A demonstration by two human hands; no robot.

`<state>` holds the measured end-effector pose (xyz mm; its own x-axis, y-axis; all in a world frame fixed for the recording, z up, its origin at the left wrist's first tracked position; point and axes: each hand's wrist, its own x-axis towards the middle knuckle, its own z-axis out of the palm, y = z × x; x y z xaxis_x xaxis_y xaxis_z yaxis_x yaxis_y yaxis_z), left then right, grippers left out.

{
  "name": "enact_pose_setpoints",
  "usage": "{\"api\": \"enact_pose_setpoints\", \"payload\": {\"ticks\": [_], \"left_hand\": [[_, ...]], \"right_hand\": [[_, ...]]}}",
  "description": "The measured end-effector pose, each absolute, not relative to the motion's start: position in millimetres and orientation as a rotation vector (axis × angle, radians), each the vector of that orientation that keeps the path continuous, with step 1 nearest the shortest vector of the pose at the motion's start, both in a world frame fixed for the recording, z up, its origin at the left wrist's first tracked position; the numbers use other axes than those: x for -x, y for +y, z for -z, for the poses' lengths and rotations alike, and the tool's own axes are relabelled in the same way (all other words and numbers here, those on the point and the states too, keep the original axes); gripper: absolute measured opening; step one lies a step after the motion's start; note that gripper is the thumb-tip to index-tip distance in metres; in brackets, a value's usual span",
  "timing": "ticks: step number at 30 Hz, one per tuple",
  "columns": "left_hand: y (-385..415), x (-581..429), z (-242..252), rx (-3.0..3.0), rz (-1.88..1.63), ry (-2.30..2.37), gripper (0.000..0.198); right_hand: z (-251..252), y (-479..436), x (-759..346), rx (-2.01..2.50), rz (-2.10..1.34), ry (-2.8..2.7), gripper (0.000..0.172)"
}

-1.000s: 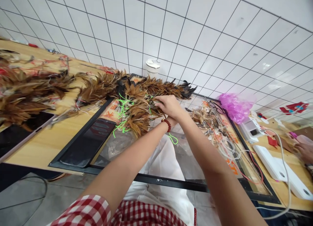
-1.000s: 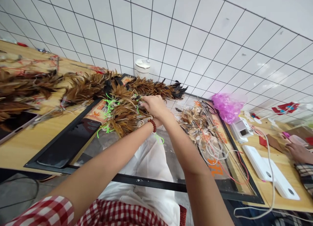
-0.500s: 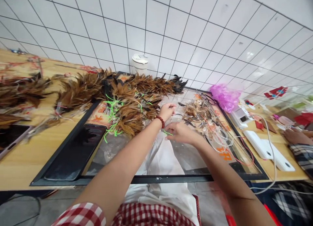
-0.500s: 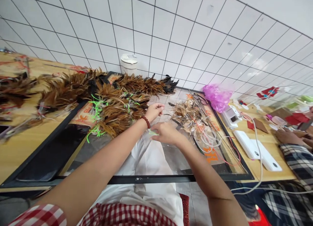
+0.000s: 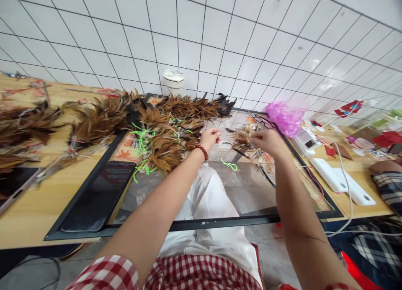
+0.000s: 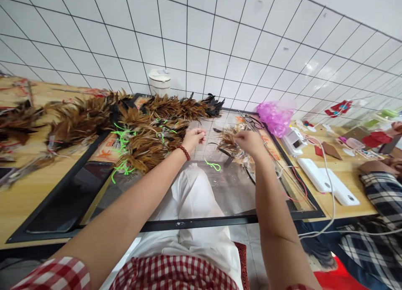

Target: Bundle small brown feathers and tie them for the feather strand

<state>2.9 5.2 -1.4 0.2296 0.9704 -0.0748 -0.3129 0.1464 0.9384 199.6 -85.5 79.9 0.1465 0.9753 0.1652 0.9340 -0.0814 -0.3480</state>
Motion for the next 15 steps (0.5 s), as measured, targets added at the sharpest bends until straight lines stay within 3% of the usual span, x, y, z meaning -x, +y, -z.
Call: {"api": "enact_pose_setpoints", "payload": {"ticks": [5,8,12,15], "left_hand": [[8,-3,4,-1.007,-1.096,0.871,0.006],[8,-2,4,-1.016,-1.093,0.857,0.008],[7,-2,3,-1.031,-1.086,0.863,0.009],[6,-2,2,-1.036,-1.081,0.874,0.009]], "right_hand": [[-86,-79,-267,2.421,-0.021,-1.663,0.020],[-83,-92,-285,2.535,-0.128,-1.634,0.018],[-70,-106,-276,2.361,-0.418,-1.843,0.023],[-60,-113,-275,2.248,-0.409,-1.818,0.021]]}}
